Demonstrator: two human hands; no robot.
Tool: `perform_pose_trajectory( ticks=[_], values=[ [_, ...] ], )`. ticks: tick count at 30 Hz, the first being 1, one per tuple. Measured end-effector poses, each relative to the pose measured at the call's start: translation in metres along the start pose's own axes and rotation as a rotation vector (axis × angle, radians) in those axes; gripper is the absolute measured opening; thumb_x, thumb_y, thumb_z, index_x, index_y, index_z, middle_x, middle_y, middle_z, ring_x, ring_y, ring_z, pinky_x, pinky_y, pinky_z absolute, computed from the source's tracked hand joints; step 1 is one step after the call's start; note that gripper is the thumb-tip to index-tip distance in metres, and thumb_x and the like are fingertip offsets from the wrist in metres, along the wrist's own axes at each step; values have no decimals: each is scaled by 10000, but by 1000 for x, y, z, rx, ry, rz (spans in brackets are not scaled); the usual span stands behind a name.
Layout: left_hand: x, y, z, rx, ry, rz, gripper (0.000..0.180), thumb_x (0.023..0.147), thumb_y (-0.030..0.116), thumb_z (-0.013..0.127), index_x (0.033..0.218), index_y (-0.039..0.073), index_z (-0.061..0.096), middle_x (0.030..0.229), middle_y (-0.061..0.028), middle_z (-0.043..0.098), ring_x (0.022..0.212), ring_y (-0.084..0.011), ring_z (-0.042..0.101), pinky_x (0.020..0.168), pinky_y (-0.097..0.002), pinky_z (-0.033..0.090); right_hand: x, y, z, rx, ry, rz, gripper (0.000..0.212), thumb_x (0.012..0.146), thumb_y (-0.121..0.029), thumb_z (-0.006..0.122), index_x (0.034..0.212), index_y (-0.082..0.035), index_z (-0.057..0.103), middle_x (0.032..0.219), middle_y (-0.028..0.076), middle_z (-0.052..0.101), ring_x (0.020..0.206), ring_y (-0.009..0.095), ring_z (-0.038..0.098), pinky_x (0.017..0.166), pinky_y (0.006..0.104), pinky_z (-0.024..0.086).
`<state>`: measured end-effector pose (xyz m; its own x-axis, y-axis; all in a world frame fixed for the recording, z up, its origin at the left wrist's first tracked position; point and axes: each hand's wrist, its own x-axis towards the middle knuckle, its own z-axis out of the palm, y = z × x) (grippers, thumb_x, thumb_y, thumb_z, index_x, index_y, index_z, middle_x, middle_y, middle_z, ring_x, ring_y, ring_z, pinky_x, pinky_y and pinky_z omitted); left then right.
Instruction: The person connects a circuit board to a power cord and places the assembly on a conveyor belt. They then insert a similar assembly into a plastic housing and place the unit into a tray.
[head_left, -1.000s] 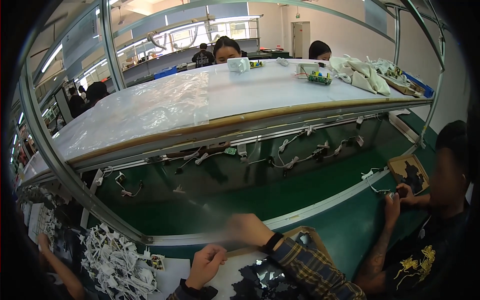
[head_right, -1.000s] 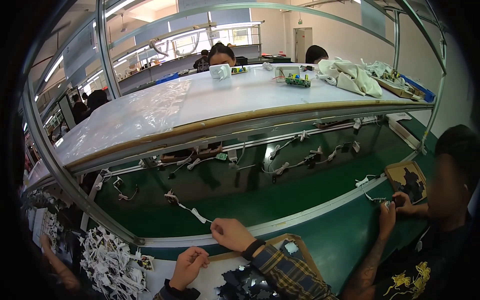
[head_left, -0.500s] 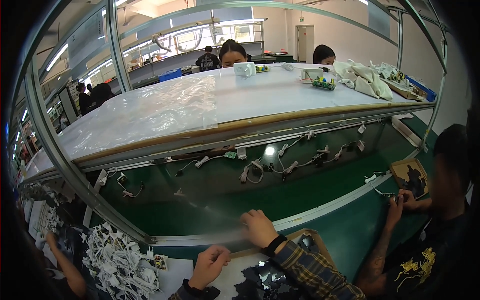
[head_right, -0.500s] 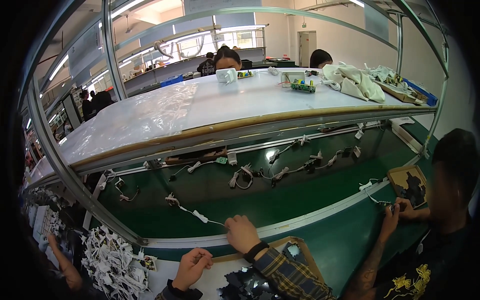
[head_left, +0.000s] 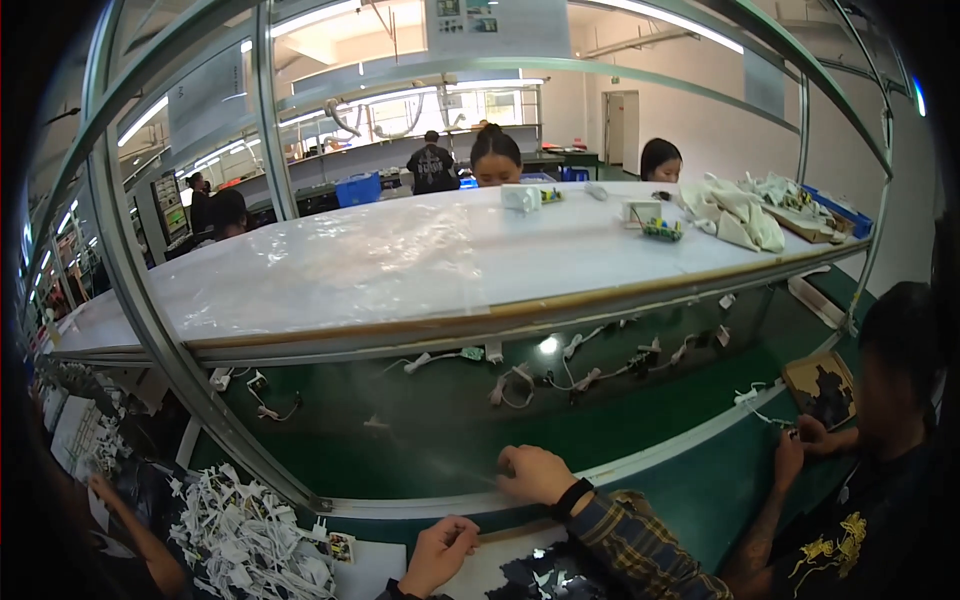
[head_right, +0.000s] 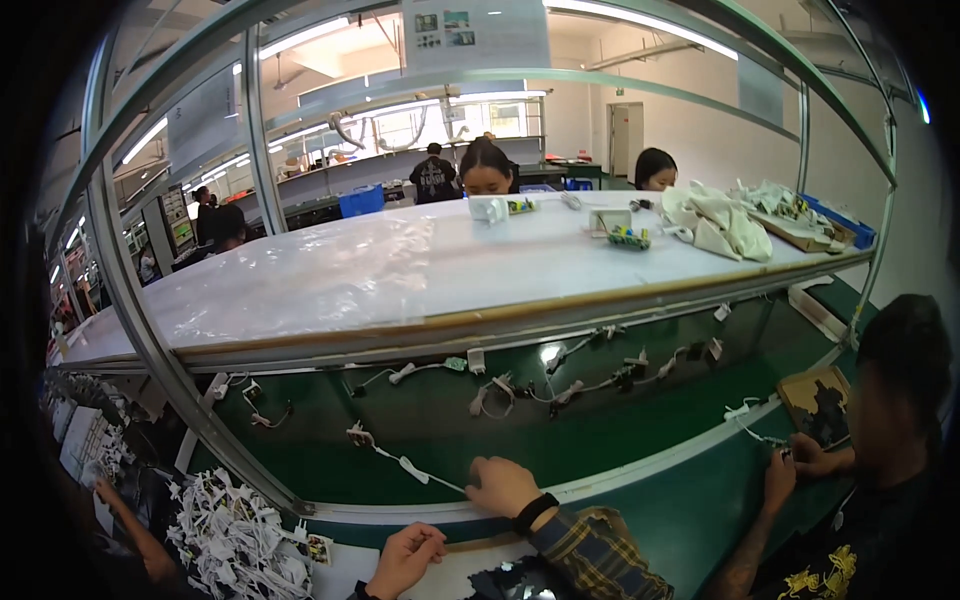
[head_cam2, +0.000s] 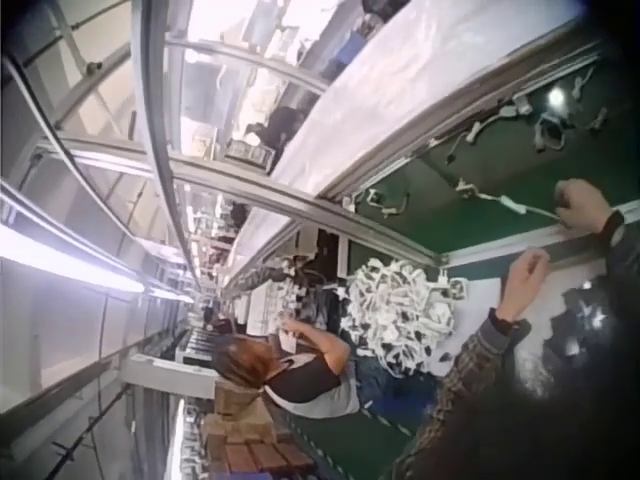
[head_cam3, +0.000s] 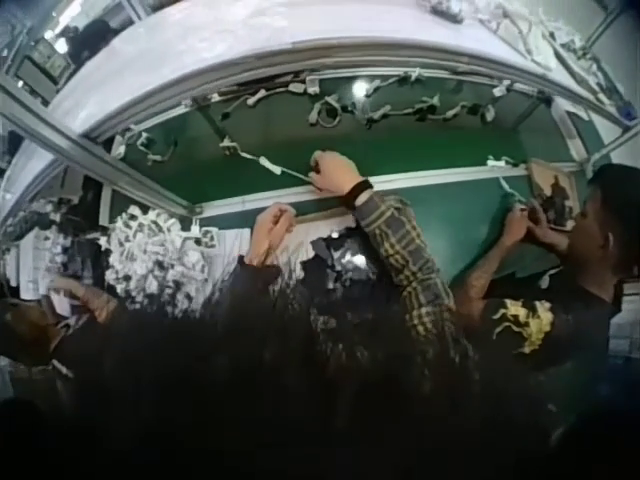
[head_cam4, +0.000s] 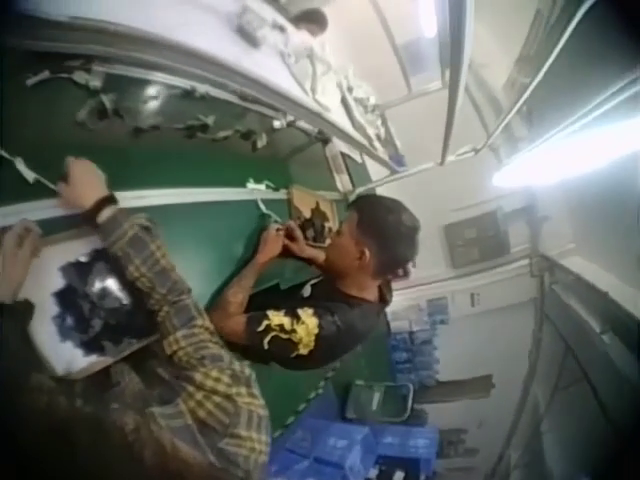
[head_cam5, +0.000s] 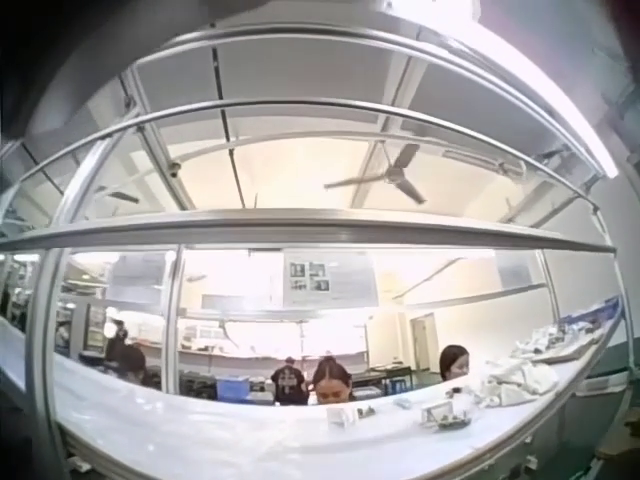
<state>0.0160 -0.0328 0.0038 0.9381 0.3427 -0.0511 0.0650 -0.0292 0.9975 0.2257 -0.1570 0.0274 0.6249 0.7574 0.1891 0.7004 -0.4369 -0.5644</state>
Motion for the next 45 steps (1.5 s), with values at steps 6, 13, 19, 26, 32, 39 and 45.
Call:
perform_pose_trajectory(
  ticks=[6, 13, 19, 26, 32, 39, 45],
  values=[
    [5, -47, -9, 122, -7, 156, 173, 1042, 207, 528, 1070, 85, 647, 875, -53, 682, 740, -164, 626, 684, -301, 513, 174, 46, 14, -252, 18, 41, 346, 828, -349, 655, 1055, -92, 697, 1047, 172, 705, 1008, 405, 659, 867, 480, 537],
    [-5, -2, 4, 186, 52, 219, 188, 1044, 256, 549, 1016, 82, 615, 848, -92, 611, 731, -259, 565, 710, -375, 456, 329, 199, 120, -311, 279, 36, 378, 903, -303, 623, 1194, -69, 685, 1155, 226, 690, 1138, 390, 642, 1005, 480, 496],
    [-11, 9, 8, 93, 47, 262, 260, 1052, 287, 568, 934, 56, 554, 748, -91, 466, 647, -235, 443, 622, -432, 351, 296, 179, 111, -329, 542, -286, 412, 926, -394, 589, 1164, -74, 694, 1165, 211, 686, 1108, 394, 635, 954, 488, 496],
    [-9, -7, 0, -256, 141, 11, 157, 1028, 155, 557, 1041, 17, 631, 815, -22, 624, 754, -119, 575, 698, -274, 485, 130, -64, -48, 22, 482, -324, 251, 905, -209, 649, 1105, -68, 703, 1133, 156, 674, 998, 383, 654, 873, 469, 524],
    [2, -12, -21, -787, -318, -90, 335, 1074, 316, 462, 1219, 53, 607, 1040, -131, 691, 888, -191, 661, 839, -341, 530, -23, -82, -38, 203, 38, -596, 259, 831, -48, 705, 1088, -62, 675, 1071, 123, 652, 950, 315, 671, 818, 386, 566],
    [1, 1, -1, -634, 22, -172, 296, 1056, 247, 419, 1280, 70, 498, 1101, -109, 632, 955, -222, 648, 805, -368, 521, -83, -82, -31, 334, -106, -516, 438, 846, -102, 715, 1264, -108, 586, 1181, 124, 602, 1039, 323, 643, 873, 407, 567],
    [-3, 6, -4, -467, 112, -14, 284, 1018, 98, 445, 1301, 80, 442, 1088, -108, 625, 898, -224, 657, 762, -363, 538, -116, -49, -8, -130, -341, -435, 394, 827, -178, 752, 1163, -80, 571, 1087, 132, 593, 1019, 346, 629, 848, 432, 539]
  ],
)
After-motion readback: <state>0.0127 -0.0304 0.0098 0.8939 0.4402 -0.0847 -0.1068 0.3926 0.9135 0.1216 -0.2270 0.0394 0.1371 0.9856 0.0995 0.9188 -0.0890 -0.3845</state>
